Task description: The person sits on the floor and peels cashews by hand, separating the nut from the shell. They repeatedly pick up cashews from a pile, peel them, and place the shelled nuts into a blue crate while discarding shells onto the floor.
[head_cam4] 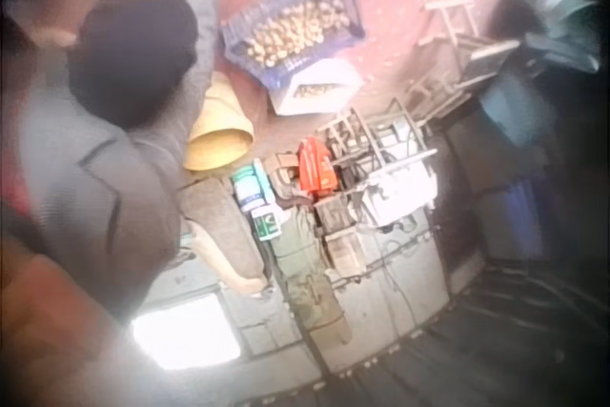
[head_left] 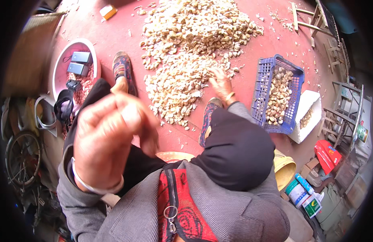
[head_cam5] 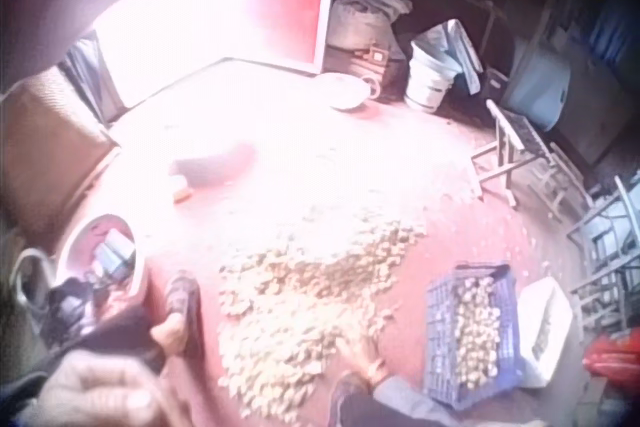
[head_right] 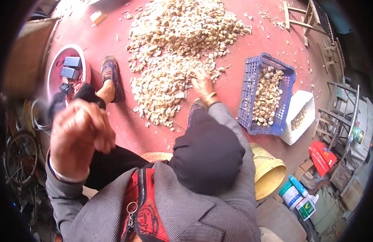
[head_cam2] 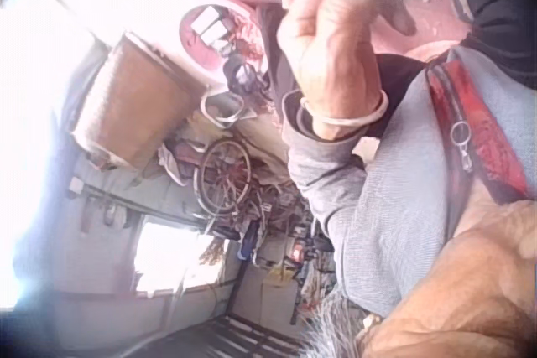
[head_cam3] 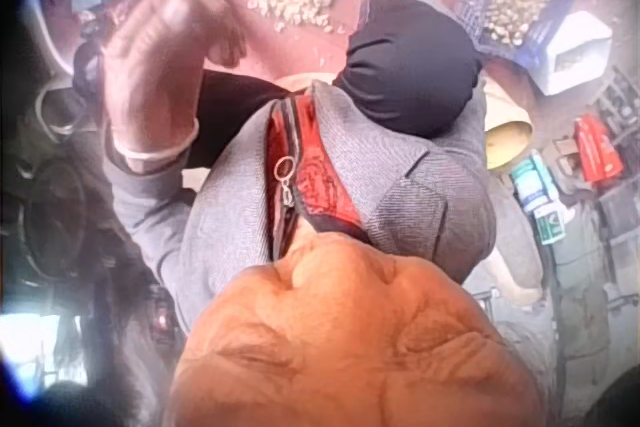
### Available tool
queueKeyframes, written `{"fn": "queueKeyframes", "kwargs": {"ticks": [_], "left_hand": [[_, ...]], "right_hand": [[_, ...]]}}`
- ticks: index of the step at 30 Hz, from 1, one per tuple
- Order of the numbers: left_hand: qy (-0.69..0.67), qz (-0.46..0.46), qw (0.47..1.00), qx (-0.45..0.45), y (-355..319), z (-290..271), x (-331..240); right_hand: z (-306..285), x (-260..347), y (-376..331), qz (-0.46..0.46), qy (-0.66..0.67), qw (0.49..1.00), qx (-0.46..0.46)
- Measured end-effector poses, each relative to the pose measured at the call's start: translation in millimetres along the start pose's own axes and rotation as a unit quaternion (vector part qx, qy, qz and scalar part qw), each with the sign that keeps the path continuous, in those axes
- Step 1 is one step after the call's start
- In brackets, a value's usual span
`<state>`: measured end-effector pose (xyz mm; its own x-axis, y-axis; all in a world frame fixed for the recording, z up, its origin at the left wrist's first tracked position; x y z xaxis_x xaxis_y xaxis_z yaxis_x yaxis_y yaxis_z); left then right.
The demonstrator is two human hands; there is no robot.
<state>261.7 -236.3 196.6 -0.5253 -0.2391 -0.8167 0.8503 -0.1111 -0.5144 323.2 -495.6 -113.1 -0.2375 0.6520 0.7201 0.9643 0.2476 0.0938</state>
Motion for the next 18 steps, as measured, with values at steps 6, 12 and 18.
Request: {"fn": "queueKeyframes", "kwargs": {"ticks": [6,12,18], "left_hand": [[-0.048,-0.072,0.993,0.074,9,40,27],[0.022,-0.074,0.997,0.022,23,39,38],[-0.025,-0.095,0.995,0.025,31,42,48]], "right_hand": [[63,29,2,-0.069,-0.179,0.979,0.066],[33,17,-43,-0.07,-0.103,0.989,0.078],[-26,-37,-34,0.017,-0.002,1.0,-0.004]]}}
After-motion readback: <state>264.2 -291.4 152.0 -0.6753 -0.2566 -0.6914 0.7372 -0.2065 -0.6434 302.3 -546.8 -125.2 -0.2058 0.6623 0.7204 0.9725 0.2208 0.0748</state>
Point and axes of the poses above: each hand's wrist, its own y-axis towards the middle knuckle, its own z-axis out of the palm, x = y × z, the point moved 10 cm from there along y, towards the middle knuckle, and after that the axes turned 2 degrees about -z, right-handed, at the moved point
